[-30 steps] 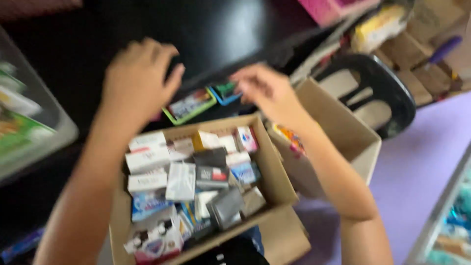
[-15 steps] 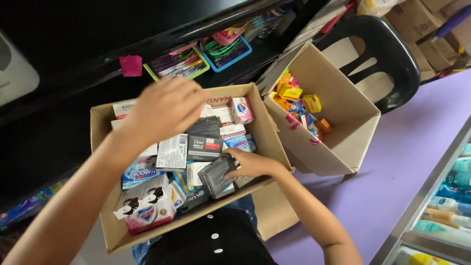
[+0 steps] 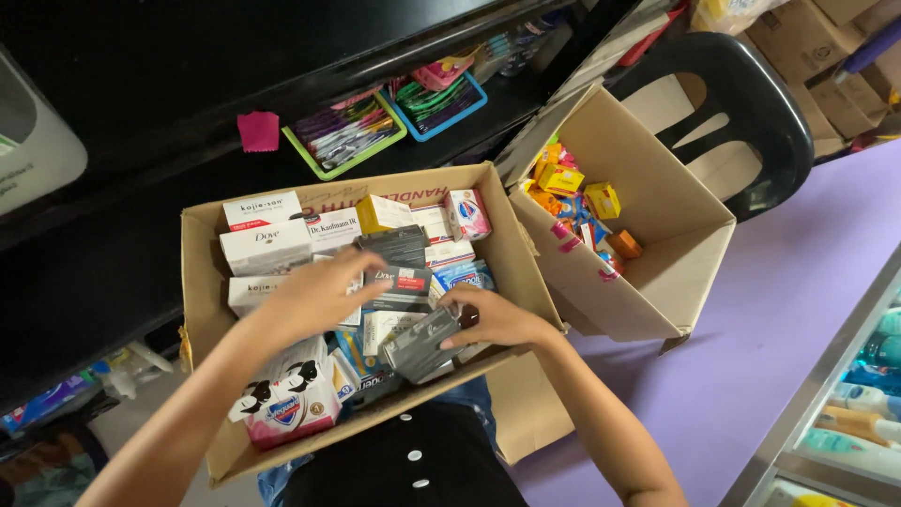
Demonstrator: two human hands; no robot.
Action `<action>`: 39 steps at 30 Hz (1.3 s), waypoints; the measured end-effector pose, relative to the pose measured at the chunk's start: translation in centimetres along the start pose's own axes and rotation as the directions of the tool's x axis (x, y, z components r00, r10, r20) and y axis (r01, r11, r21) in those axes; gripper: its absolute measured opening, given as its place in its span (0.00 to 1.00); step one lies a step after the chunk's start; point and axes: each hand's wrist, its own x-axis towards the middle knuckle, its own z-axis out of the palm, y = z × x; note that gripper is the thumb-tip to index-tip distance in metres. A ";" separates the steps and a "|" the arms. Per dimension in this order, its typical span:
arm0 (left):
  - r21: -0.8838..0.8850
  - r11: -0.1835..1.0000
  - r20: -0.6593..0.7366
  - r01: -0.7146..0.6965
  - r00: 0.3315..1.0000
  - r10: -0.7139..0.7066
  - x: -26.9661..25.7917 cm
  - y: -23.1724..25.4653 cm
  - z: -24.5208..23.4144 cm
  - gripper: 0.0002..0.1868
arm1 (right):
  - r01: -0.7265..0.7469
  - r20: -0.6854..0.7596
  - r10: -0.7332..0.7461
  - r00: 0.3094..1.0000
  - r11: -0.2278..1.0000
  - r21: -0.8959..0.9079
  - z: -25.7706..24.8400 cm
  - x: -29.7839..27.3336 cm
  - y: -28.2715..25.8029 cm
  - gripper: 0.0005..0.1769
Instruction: The person sorts various small boxes and packets from a large cardboard box into a smaller box and onto a black shelf. They handle items such as skincare boxes and snack packets, moving them between containers and arranging them on the shelf.
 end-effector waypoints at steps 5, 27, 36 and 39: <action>-0.073 0.954 0.308 0.291 0.917 -0.255 -1.0 -3.1 3.6 0.31 | 0.035 -0.165 -0.001 0.986 0.979 0.200 -1.2 -1.5 -5.9 0.28; -0.966 0.255 -0.014 0.030 0.985 -0.172 2.2 -2.3 0.0 0.24 | 0.242 -0.533 -0.548 0.645 0.808 -0.538 -7.4 1.2 -16.4 0.42; -0.855 0.519 -0.152 0.006 0.953 -0.262 2.7 -6.7 2.7 0.20 | 0.451 -0.735 -0.592 0.330 0.783 -0.428 -24.2 20.0 -19.1 0.34; -0.857 0.514 -0.163 0.007 0.944 -0.285 2.8 -6.6 2.6 0.18 | 0.329 -0.773 -0.525 0.356 0.845 -0.422 -26.0 26.3 -19.6 0.33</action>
